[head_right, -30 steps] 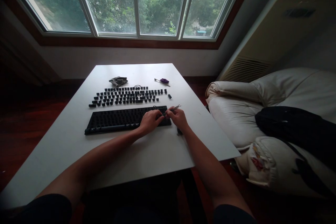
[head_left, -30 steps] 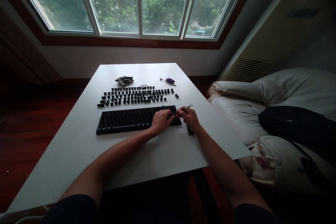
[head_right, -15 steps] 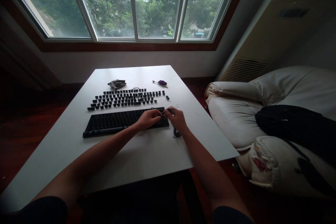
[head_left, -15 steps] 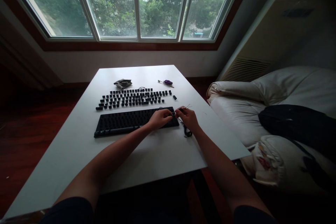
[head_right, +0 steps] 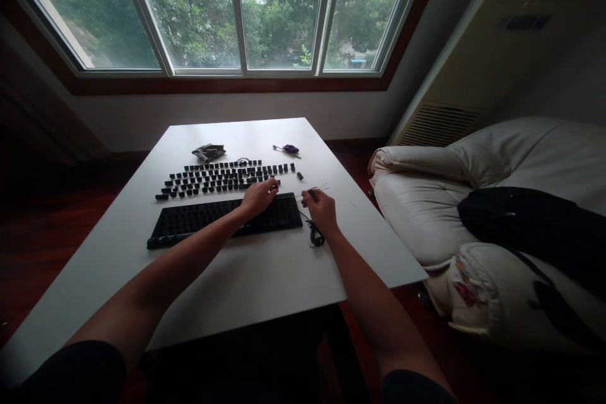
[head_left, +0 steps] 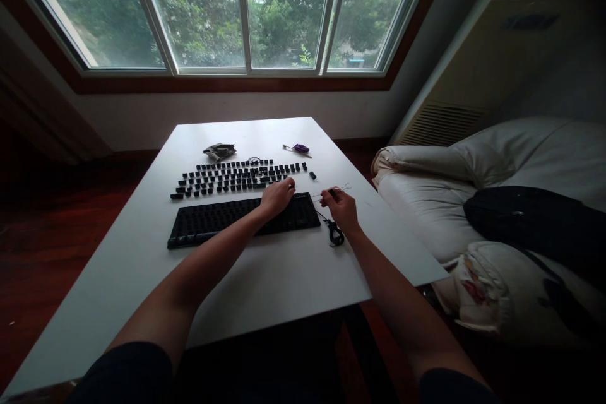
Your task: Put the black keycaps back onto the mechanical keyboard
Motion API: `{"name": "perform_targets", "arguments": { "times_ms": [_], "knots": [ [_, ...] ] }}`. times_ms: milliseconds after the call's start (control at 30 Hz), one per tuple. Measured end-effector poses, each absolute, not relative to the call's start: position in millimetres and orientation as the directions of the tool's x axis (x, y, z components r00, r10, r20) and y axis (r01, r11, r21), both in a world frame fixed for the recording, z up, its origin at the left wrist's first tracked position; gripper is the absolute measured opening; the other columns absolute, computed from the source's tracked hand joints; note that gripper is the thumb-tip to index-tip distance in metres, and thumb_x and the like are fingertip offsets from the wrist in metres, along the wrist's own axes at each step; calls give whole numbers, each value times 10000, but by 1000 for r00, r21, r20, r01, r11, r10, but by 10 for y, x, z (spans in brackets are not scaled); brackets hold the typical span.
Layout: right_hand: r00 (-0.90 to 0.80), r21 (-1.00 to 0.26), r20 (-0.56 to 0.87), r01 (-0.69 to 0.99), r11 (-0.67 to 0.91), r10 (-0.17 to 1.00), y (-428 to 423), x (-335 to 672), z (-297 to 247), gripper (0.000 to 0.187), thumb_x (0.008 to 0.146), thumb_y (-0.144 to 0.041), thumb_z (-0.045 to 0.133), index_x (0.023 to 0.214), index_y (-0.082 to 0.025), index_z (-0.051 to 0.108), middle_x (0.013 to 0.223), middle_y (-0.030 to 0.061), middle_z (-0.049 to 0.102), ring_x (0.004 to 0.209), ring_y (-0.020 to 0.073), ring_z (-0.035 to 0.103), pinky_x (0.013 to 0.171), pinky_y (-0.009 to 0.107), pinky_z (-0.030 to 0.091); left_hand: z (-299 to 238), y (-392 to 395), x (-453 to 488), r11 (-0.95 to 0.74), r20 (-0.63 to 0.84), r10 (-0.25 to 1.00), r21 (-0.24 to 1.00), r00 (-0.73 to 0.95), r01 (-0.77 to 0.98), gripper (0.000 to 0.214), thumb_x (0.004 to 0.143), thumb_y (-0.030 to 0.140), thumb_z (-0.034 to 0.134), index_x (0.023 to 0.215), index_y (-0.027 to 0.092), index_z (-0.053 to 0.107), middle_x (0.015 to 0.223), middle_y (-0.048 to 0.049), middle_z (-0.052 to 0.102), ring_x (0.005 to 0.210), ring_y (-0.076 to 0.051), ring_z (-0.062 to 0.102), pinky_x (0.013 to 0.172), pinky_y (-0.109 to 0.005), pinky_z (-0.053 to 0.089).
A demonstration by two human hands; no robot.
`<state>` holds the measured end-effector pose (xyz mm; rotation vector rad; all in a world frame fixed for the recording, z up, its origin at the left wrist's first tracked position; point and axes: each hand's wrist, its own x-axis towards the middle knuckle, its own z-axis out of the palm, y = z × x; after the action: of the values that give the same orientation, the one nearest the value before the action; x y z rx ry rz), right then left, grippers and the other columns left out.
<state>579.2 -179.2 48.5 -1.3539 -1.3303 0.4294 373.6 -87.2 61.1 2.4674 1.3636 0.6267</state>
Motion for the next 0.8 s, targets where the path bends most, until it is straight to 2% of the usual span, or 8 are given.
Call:
{"name": "perform_targets", "arguments": {
  "times_ms": [133, 400, 600, 800],
  "knots": [
    [298, -852, 423, 453, 263, 856, -1784, 5821, 465, 391, 913, -570, 605, 834, -194, 678, 705, 52, 731, 648, 207, 704, 691, 325, 561, 565, -536, 3777, -516, 202, 857, 333, 475, 789, 234, 947, 380, 589, 1130, 258, 669, 1088, -68, 741, 987, -260, 672, 800, -320, 462],
    [273, -839, 421, 480, 257, 865, -1773, 5859, 437, 390, 919, -567, 595, 845, -196, 692, 710, 53, 737, 650, 212, 713, 688, 326, 558, 410, -266, 3934, -426, 43, 892, 412, 449, 806, 207, 837, 348, 700, 1026, 267, 719, 1055, -22, 744, 993, -219, 653, 821, -292, 480],
    [250, -839, 405, 485, 249, 879, -1776, 5853, 438, 382, 918, -562, 596, 857, -198, 694, 712, 50, 741, 654, 210, 716, 695, 323, 561, 340, -202, 3956, -385, 36, 910, 439, 412, 812, 223, 809, 336, 719, 1022, 271, 736, 1099, -29, 735, 989, -207, 646, 816, -276, 484],
    [223, -847, 373, 479, 232, 901, -1783, 5856, 429, 379, 906, -573, 603, 855, -207, 686, 722, 47, 738, 672, 214, 718, 720, 340, 572, 327, -185, 3954, -383, 58, 913, 460, 404, 801, 245, 806, 349, 724, 1039, 273, 734, 1057, -33, 730, 932, -200, 643, 782, -278, 477]
  ]
}}
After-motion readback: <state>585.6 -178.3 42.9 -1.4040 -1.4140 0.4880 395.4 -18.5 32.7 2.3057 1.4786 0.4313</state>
